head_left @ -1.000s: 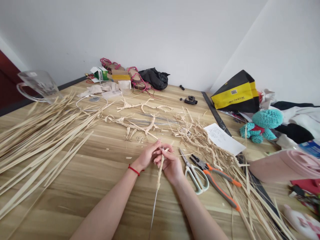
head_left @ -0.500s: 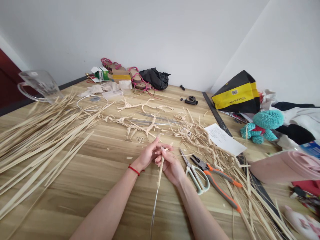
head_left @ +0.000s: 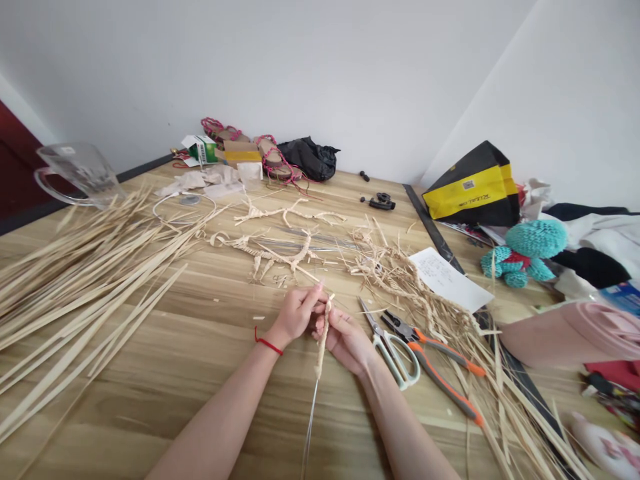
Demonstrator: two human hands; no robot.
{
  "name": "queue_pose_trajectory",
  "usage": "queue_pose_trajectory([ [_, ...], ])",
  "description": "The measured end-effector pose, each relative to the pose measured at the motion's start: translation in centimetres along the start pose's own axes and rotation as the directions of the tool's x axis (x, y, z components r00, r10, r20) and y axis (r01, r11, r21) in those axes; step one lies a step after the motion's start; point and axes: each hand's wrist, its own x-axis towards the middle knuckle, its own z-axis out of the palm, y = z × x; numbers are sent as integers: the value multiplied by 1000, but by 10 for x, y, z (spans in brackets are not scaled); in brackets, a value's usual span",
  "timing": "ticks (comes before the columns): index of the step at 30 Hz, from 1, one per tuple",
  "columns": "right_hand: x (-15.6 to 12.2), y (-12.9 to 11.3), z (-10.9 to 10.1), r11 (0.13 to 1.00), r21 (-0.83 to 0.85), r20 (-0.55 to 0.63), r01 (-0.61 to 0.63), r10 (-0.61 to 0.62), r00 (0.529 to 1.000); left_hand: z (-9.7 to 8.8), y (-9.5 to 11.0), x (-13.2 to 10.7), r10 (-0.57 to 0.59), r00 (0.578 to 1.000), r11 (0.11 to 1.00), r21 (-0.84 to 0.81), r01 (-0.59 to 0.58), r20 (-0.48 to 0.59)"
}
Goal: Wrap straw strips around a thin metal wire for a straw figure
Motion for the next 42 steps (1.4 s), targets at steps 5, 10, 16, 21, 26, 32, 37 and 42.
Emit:
queue_pose_trajectory([
  [5,-1,-1,-3,1000,-9,16,-24,24,1000,0,-2,2,107,979,979,190,-74,-171],
  [10,0,-1,-3,999,-30,2,-34,34,999,-1,-5,3,185,958,931,352,-99,-218],
  [16,2,1,0,1000,-23,-11,-6,6,1000,-1,-4,2,214,969,888,439,-139,-127],
  [21,2,0,2,1000,-19,-22,4,-4,1000,-3,-1,3,202,973,935,317,-158,-110],
  [26,2,0,2,999,-34,-28,20,-21,999,-6,2,6,133,983,991,26,-130,-130],
  [32,3,0,3,998,-63,-16,13,-14,1000,-10,1,7,-56,998,917,-396,55,7],
  [37,3,0,5,997,-62,-12,34,-34,999,-8,1,6,-192,953,790,-540,291,233],
  [42,2,-1,7,997,-70,-20,33,-35,999,-8,1,9,-175,974,781,-582,226,144],
])
